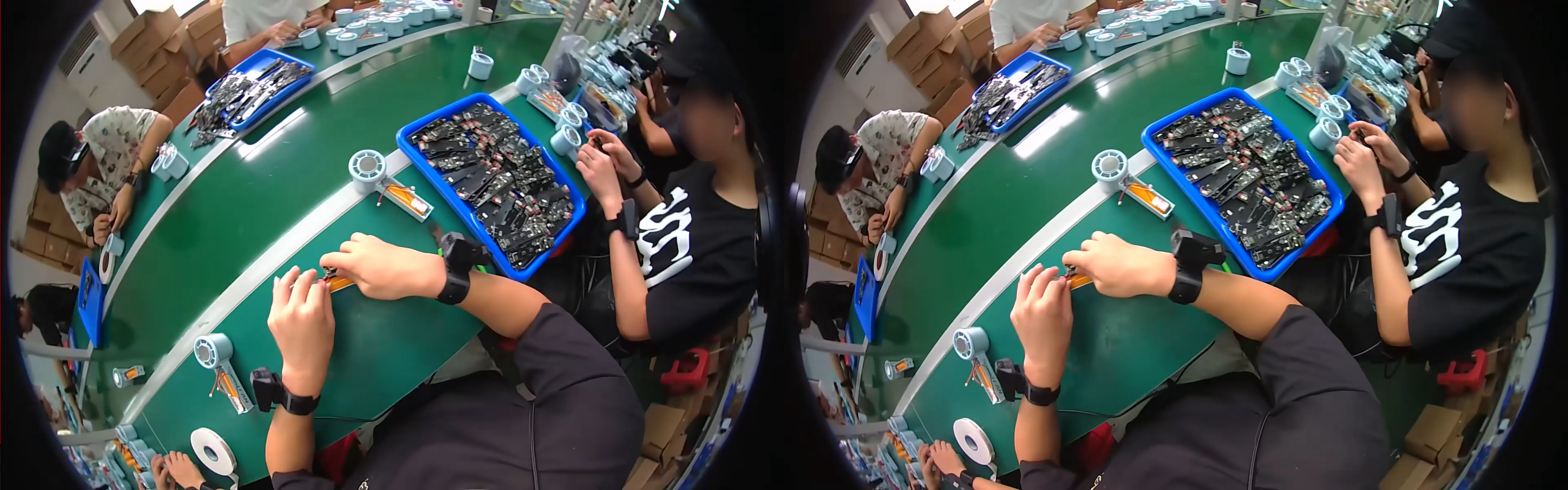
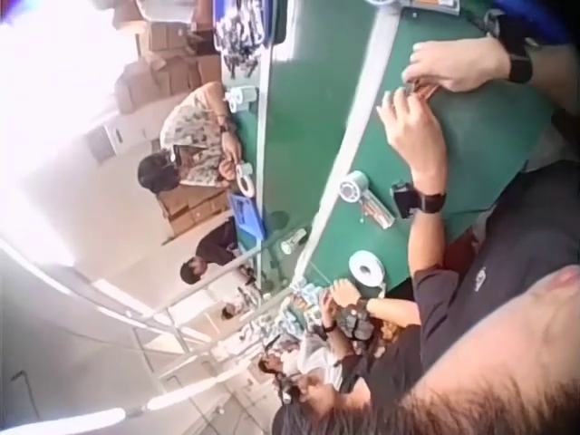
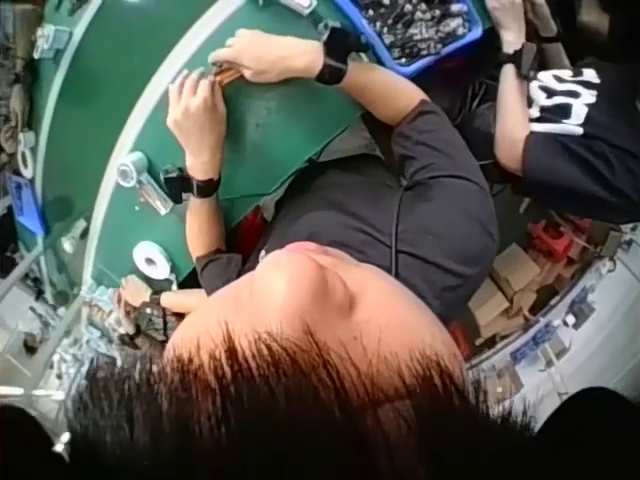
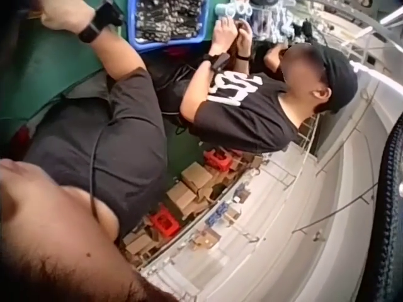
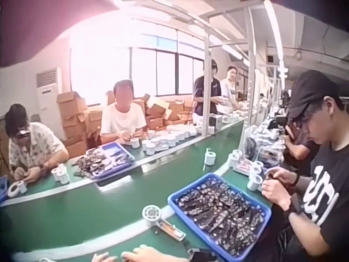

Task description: The person picks up a circuit board and connects the battery and motor wires to it before pressing the board into a fan housing. They then set the partially assembled fan aside on the table and repeat the process.

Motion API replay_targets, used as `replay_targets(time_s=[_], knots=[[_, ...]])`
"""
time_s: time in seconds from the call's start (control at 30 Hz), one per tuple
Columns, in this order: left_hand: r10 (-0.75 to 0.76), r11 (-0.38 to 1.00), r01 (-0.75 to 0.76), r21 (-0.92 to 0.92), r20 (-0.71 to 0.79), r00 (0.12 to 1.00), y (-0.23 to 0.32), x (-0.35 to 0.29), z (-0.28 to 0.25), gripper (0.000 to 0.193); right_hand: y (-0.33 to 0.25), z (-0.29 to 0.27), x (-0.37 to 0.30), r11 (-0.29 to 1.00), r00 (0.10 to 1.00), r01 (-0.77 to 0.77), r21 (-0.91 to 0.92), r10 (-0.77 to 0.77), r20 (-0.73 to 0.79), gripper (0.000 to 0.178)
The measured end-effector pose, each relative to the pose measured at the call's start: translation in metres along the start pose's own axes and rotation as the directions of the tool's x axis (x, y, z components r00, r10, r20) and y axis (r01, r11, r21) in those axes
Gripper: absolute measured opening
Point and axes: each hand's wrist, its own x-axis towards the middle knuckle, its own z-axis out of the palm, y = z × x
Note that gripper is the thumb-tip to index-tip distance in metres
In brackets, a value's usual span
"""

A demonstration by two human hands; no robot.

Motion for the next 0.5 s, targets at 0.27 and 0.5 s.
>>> replay_targets(time_s=[0.27,0.5], knots=[[0.07,0.939,-0.093,0.331,0.08,0.994,0.011,0.0,-0.006,0.018,0.004,-0.005,0.006,0.992,0.981,0.123,-0.011,-0.123,-0.149,0.022],[0.206,0.977,-0.196,0.086,-0.137,0.969,-0.018,-0.018,0.012,0.018,-0.002,-0.018,0.006,0.997,0.994,0.075,-0.017,-0.076,-0.078,0.03]])
